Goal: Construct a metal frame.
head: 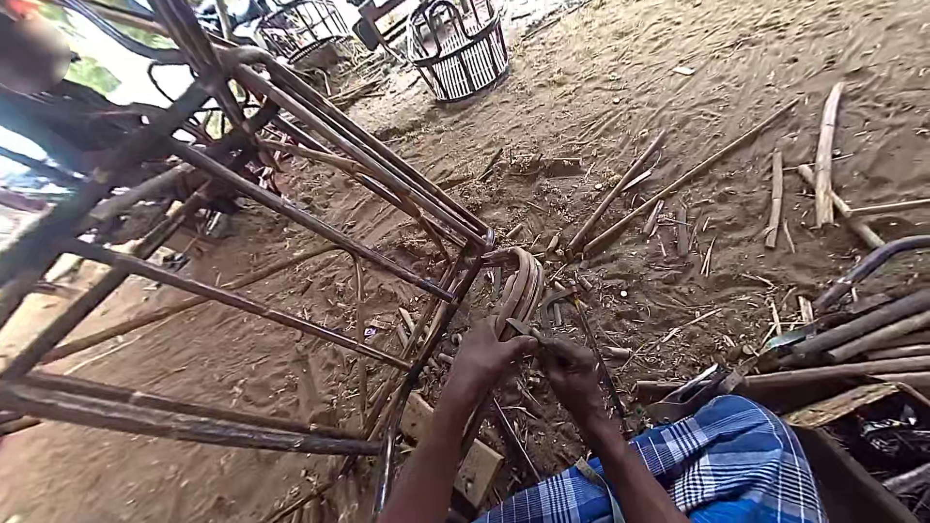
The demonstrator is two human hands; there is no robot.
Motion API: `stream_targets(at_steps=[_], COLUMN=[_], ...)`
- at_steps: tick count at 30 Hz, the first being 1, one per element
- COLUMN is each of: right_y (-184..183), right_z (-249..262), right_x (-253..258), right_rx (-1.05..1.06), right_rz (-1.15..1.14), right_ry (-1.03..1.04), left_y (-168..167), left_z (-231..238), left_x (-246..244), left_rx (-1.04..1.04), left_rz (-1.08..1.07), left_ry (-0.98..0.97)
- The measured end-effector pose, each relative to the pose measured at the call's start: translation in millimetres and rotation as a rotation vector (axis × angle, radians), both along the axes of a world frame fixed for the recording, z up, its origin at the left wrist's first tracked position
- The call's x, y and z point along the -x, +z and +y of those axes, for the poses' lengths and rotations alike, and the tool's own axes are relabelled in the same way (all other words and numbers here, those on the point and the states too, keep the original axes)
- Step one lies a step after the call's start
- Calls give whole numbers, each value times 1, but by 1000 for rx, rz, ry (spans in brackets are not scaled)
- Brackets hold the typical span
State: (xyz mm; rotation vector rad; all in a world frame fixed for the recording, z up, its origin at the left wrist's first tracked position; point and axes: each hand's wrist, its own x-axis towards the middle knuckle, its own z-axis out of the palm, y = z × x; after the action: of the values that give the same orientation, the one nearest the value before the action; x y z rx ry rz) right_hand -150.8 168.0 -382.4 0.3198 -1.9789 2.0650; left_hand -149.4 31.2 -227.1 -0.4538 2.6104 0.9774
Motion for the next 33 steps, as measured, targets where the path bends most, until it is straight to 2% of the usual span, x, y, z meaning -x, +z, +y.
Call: stream_targets(at_steps=[2, 5, 10, 12, 14, 15, 16, 19, 22, 25, 28, 33], right_y=[-1, -1, 11, 23, 30, 25, 22, 33, 27, -4, -19, -17], right_z=[-4, -14, -31, -36, -24, -10, 3, 45, 50, 28, 13, 16], right_x=[-4, -6, -15, -7, 39, 69, 94, 125, 62, 13, 6, 15], right_rx=[26, 41, -75, -35, 175, 265, 298, 157, 1, 17, 53, -67], right_rz=[-24, -66, -162, -335, -619, -704, -690, -311, -147, -151, -97, -64], right_ry=[-6, -81, -240, -316, -399, -415, -420, -289, -141, -19, 7, -4], left_y=[-5, -14, -13, -12, -12, -13, -14, -14, -22, -24, -23, -28], left_z=[2, 15, 26, 32, 40, 40, 37, 21, 7, 8, 10, 10], left_x=[0, 7, 15, 24, 24, 17, 11, 15, 34, 52, 49, 45], left_rx=[83, 320, 518, 615, 667, 666, 649, 449, 203, 20, -12, 58], left_rz=[9, 62, 27, -52, -96, -116, -120, -43, -59, -75, -45, 10], left_ry=[10, 84, 146, 171, 192, 201, 198, 117, 28, -29, -33, -46])
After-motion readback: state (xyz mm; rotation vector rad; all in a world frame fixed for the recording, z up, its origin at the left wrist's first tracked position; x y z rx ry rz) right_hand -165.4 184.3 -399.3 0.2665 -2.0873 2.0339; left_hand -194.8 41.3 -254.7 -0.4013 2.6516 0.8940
